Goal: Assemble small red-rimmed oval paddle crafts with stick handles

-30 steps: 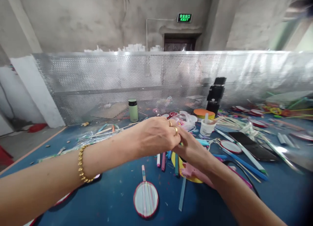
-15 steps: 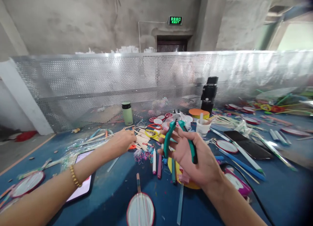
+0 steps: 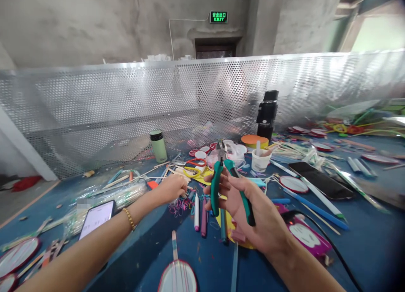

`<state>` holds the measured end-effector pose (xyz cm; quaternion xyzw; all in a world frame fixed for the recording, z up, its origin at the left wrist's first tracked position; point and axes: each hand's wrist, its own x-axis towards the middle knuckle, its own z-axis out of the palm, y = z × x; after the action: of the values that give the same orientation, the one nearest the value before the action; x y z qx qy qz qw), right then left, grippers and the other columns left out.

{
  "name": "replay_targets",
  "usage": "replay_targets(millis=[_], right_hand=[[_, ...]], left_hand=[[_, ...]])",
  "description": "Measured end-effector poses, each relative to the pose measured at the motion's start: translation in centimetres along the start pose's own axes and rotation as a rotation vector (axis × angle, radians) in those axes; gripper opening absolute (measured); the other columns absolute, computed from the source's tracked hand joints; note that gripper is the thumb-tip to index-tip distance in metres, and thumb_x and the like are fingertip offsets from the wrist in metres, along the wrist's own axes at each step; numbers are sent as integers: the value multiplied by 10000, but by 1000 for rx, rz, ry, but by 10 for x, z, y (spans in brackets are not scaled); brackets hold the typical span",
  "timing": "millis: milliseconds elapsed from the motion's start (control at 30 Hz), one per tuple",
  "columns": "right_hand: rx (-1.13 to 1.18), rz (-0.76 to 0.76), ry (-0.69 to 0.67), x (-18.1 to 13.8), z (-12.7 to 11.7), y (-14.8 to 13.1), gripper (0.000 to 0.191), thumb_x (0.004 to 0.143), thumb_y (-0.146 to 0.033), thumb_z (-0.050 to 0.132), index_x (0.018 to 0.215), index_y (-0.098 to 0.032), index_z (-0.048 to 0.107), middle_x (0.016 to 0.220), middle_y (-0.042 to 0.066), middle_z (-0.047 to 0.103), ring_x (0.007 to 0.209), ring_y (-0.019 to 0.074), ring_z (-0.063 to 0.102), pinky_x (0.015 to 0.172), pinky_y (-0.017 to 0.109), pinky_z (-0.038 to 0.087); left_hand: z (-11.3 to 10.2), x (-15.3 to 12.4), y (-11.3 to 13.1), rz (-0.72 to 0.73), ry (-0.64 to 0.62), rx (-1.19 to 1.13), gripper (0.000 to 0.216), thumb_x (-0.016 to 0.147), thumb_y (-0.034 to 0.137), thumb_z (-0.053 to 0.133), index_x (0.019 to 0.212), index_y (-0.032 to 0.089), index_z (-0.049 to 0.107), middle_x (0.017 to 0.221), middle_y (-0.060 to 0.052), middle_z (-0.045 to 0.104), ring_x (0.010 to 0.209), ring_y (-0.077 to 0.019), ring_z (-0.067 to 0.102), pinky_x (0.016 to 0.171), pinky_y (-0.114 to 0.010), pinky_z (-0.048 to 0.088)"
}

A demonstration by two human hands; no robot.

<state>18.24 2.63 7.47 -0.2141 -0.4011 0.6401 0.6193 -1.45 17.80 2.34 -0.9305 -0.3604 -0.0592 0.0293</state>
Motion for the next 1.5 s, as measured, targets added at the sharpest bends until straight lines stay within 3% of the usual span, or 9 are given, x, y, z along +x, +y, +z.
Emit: replay_targets(millis=[233, 500, 733, 833, 1000, 1100, 1200, 1267, 1500], right_hand=[[-41, 3, 10, -3, 2, -1, 225, 834, -300, 528, 948, -162, 665, 890, 89, 665, 849, 227, 620, 647, 325, 529], [-114, 21, 52, -6, 7, -6, 237, 813, -321, 546, 925, -148, 663, 891, 112, 665, 842, 230, 620, 443, 231, 433], [-161, -58, 109, -1, -5, 4, 243, 839, -320, 564, 1030, -193, 646, 994, 76, 651, 868, 201, 606, 598, 273, 509], [-245, -45, 95, -3, -4, 3, 294, 844, -357, 556, 1069, -183, 631, 1001, 82, 649, 838, 197, 613, 620, 287, 511], [-634, 37, 77, -10, 9, -2, 337, 844, -410, 523, 1072, -186, 629, 941, 65, 669, 720, 186, 624, 692, 335, 507], [-880, -23, 39, -14, 15, 1, 346, 836, -386, 517, 1107, -209, 641, 1060, 73, 671, 945, 250, 625, 869, 391, 479], [-1006, -6, -5, -20, 19, 12, 485, 841, -387, 517, 1302, -239, 542, 1347, 68, 542, 1266, 292, 452, 1042, 434, 373], [-1040, 38, -49, -23, 19, 21, 576, 846, -396, 517, 1398, -247, 440, 1465, 55, 419, 1367, 282, 327, 1117, 453, 274], [-1048, 51, -90, -27, 12, 37, 618, 861, -421, 503, 1441, -248, 376, 1511, 66, 344, 1392, 272, 286, 1144, 487, 209]], left_hand=[[2, 13, 8, 209, -36, 335, 204, 817, 99, 511, 726, 144, 688, 805, -110, 702, 784, -230, 637, 745, -344, 439], [0, 12, 13, 5, -69, 160, 182, 764, 109, 483, 778, 129, 664, 818, -128, 684, 773, -236, 629, 694, -320, 453], [-21, 10, 7, -69, -38, 74, 76, 720, 164, 509, 718, 158, 585, 677, -34, 624, 606, -151, 552, 526, -243, 353], [-31, -4, 7, -114, 82, -74, 97, 712, 113, 464, 738, 175, 534, 667, 3, 595, 603, -124, 538, 530, -225, 340], [-45, -49, 29, -247, 179, -678, 52, 732, 153, 479, 762, 195, 485, 608, 44, 590, 540, -108, 570, 522, -210, 382], [-58, -75, 48, -318, 260, -908, 48, 740, 191, 519, 781, 187, 496, 627, 42, 589, 549, -109, 582, 541, -220, 410], [-70, -90, 64, -362, 334, -1057, 64, 732, 204, 550, 771, 181, 503, 602, 54, 564, 543, -96, 555, 557, -222, 411], [-74, -94, 69, -380, 368, -1131, 82, 722, 214, 568, 760, 177, 506, 609, 52, 565, 538, -89, 537, 559, -224, 411], [-73, -91, 64, -428, 424, -1180, 113, 705, 244, 566, 773, 174, 509, 627, 38, 594, 530, -90, 537, 569, -241, 436]])
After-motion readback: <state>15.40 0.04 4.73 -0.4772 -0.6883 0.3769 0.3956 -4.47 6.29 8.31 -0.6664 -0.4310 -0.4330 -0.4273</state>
